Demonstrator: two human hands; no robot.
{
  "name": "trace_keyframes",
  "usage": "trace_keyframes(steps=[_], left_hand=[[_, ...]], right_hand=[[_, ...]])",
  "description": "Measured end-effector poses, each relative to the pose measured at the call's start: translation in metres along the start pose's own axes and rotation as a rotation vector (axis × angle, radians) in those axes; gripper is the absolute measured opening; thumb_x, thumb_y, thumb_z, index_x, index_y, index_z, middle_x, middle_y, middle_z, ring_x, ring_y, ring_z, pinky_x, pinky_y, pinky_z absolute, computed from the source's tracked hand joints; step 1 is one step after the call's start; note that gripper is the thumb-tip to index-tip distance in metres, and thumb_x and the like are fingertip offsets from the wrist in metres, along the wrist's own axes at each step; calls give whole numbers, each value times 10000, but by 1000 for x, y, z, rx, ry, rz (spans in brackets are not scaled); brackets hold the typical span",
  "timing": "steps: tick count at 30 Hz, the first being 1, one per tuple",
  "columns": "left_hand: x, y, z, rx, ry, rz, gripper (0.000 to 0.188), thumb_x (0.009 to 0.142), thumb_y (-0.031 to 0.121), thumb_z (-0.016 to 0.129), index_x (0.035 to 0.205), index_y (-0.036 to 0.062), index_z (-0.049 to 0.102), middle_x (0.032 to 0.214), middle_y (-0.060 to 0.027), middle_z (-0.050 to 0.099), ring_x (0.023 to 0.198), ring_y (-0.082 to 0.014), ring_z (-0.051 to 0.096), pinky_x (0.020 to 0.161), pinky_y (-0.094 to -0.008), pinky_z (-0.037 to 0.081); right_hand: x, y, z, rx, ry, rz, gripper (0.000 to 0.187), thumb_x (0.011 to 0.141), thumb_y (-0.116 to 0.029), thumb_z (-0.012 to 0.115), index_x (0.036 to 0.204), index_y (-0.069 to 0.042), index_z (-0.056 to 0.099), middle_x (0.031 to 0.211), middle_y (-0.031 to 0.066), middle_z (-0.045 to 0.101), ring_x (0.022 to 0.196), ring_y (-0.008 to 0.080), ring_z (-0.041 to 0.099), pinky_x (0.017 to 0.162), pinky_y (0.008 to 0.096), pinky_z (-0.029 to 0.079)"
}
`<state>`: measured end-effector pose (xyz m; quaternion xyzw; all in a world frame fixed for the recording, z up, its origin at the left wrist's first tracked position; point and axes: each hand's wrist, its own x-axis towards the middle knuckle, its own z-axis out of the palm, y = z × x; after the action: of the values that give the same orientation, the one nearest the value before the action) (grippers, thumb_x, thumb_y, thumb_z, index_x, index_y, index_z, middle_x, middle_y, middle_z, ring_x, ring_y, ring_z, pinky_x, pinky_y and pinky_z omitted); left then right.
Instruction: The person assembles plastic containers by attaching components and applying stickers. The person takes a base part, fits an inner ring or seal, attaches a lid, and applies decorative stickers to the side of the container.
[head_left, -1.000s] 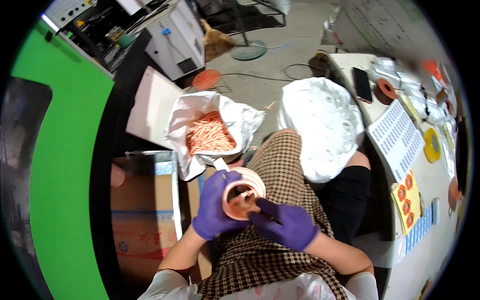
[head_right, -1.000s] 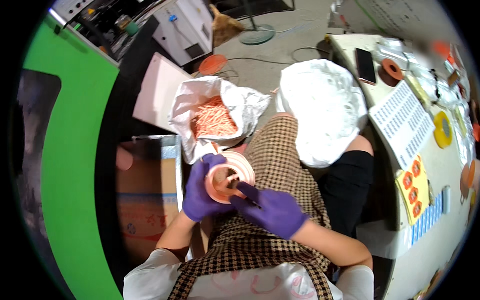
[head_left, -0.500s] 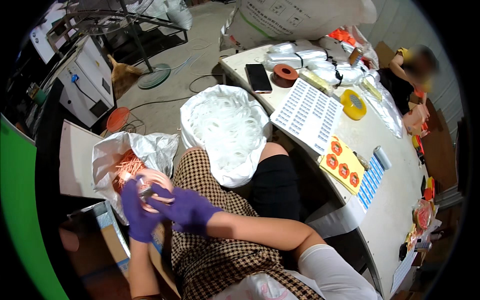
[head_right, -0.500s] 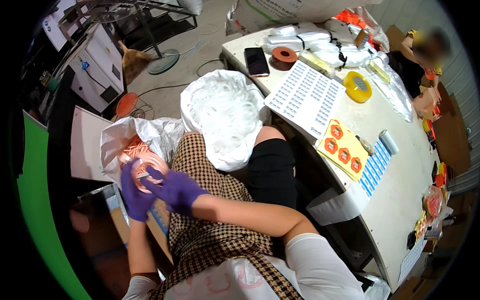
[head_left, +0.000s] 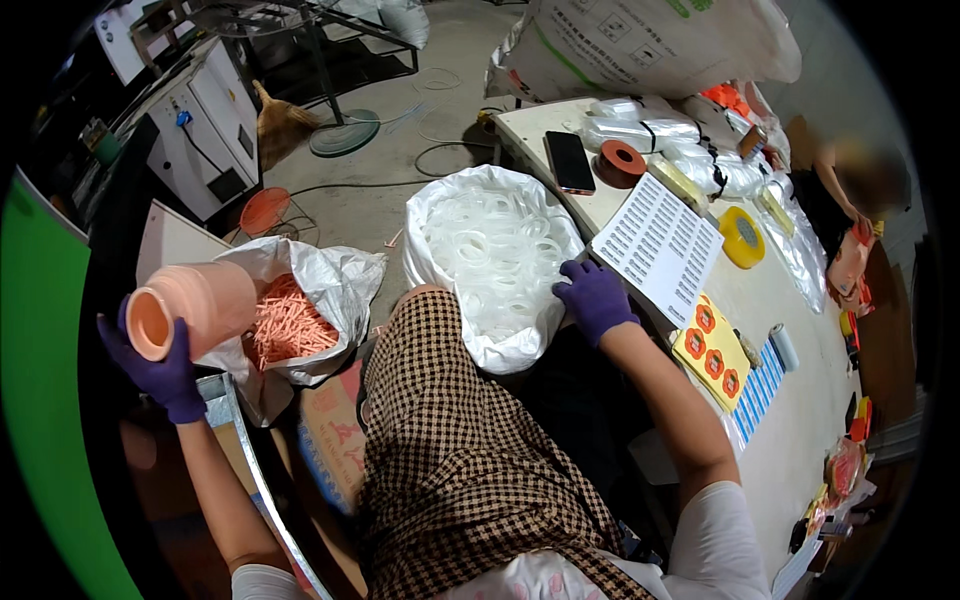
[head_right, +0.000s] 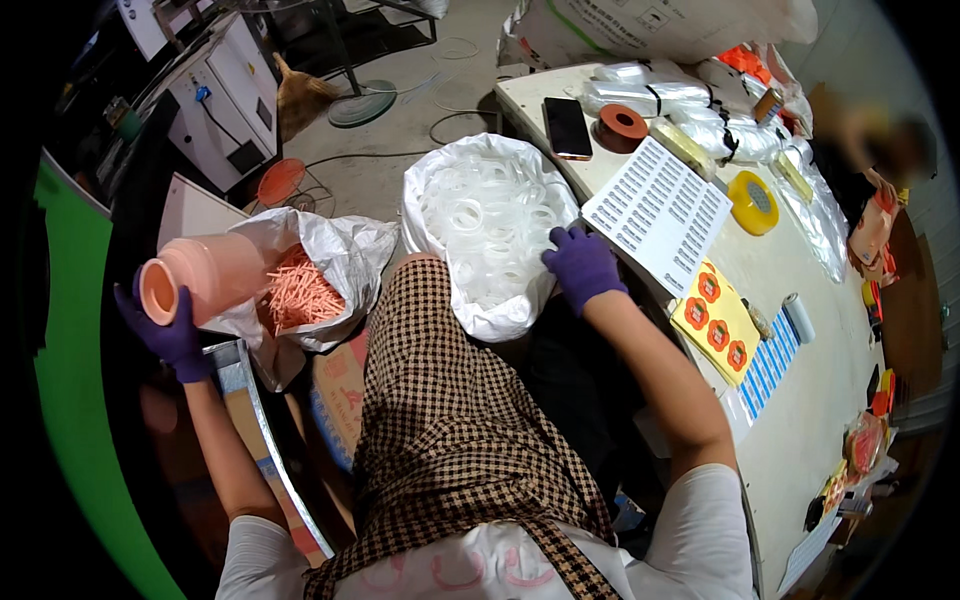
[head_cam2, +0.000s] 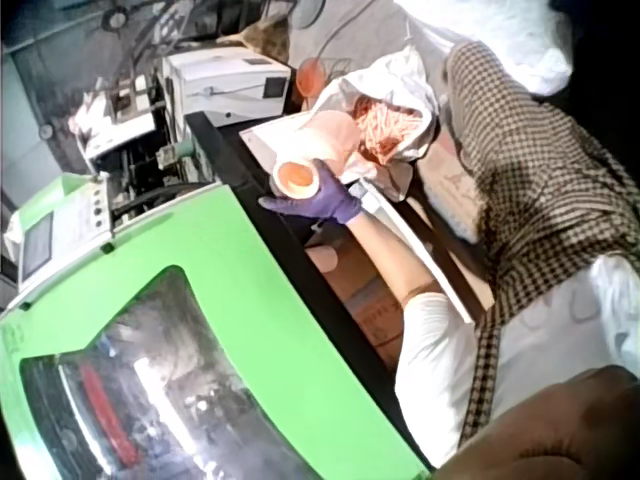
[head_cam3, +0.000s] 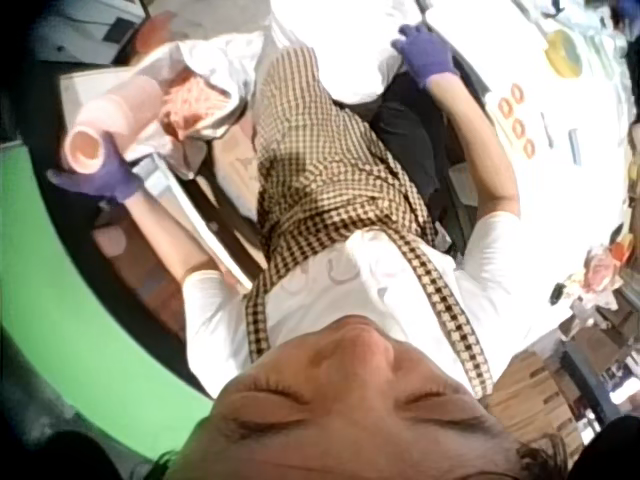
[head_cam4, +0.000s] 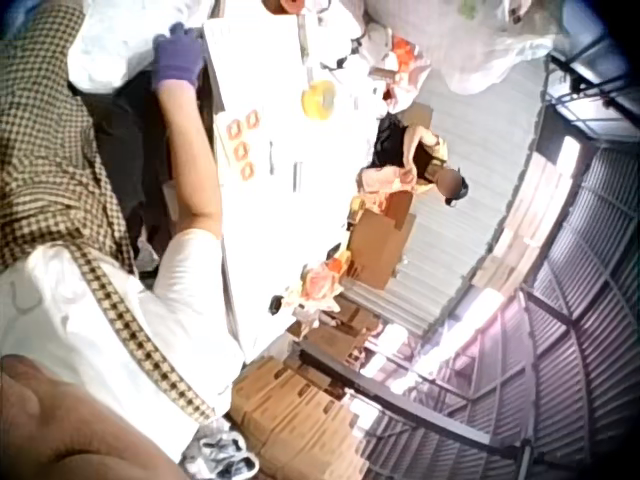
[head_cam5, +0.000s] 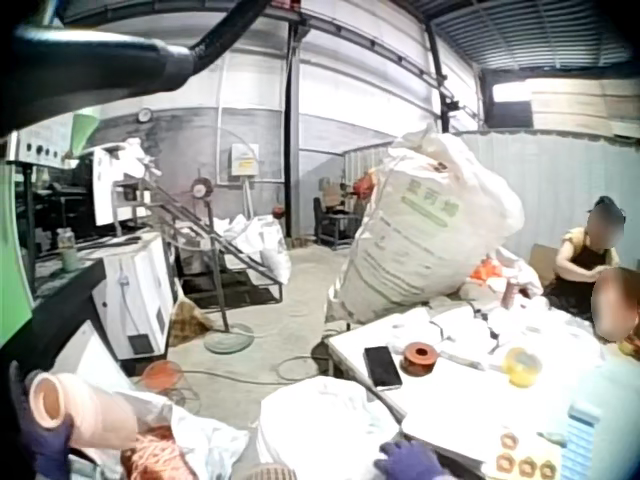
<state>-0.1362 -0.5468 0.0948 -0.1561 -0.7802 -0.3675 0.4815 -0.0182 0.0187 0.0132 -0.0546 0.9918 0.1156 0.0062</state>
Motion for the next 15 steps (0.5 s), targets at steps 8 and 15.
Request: trace_keyframes(steps=[8, 15], left_hand=[[-108, 140, 6, -67, -562, -67, 839, 624, 180, 912, 1338, 35, 497, 1253, -137, 554, 1162, -308, 563, 1043, -427, 428], [-128, 176, 22, -146, -663, -58, 692, 592, 193, 908, 1185, 62, 577, 1081, -133, 654, 971, -355, 629, 882, -449, 483]], right_hand=[[-23, -63, -40, 1610, 127, 206, 453, 902, -88, 719, 1338, -66, 594, 1000, 52, 688, 835, 125, 658, 739, 262, 522], [-52, -171, -10, 1539, -108, -231, 376, 883, -182, 757, 1236, -72, 694, 979, 113, 718, 842, 198, 689, 784, 329, 553]])
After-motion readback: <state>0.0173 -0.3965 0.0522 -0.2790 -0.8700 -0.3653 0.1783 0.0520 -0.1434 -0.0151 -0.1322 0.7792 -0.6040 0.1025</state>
